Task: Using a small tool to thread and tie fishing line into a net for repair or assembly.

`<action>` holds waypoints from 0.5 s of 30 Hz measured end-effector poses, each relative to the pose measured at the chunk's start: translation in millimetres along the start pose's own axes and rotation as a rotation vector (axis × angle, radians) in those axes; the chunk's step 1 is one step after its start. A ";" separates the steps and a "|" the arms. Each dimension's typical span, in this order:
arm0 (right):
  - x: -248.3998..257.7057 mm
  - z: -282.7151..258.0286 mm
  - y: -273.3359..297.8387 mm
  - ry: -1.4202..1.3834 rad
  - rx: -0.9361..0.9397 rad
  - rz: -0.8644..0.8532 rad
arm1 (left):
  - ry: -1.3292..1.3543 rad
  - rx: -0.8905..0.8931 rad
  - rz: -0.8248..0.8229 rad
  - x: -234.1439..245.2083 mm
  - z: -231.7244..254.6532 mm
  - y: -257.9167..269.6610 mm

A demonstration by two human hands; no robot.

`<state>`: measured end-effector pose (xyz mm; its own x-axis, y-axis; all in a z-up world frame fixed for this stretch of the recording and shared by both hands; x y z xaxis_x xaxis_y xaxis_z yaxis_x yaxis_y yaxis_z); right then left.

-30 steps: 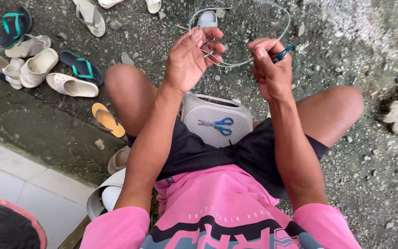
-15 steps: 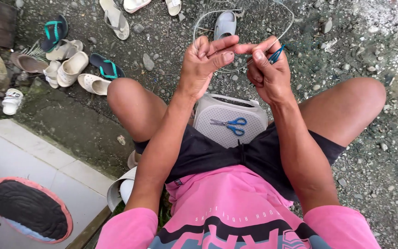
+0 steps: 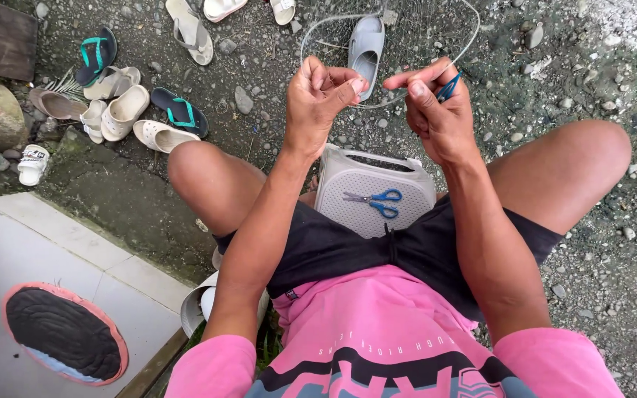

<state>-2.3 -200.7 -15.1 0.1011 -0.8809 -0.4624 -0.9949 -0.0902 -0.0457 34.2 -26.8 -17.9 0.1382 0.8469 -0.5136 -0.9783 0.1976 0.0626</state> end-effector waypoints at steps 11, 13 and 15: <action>5.4 5.3 -3.8 0.020 -0.035 0.022 | 0.383 0.198 -0.227 4.8 2.6 -4.4; 7.3 2.9 -5.2 0.036 -0.043 0.026 | 0.404 0.211 -0.310 1.8 6.8 -4.8; 12.6 -0.9 -7.3 0.213 -0.090 0.107 | 0.336 0.273 -0.321 0.1 7.6 -5.4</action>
<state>6.3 -211.6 -19.8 0.0028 -0.9648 -0.2630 -0.9967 -0.0240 0.0772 40.7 -24.0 -11.7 0.3228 0.5267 -0.7864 -0.8131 0.5796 0.0545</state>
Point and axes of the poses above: each hand's wrist, its own y-axis away from the middle knuckle, its own x-axis out of the back of the hand, z = x × y, the point moved 3 cm from there along -y, towards the middle knuckle, and after that the axes turned 1 degree about y, right-handed, at the moved point
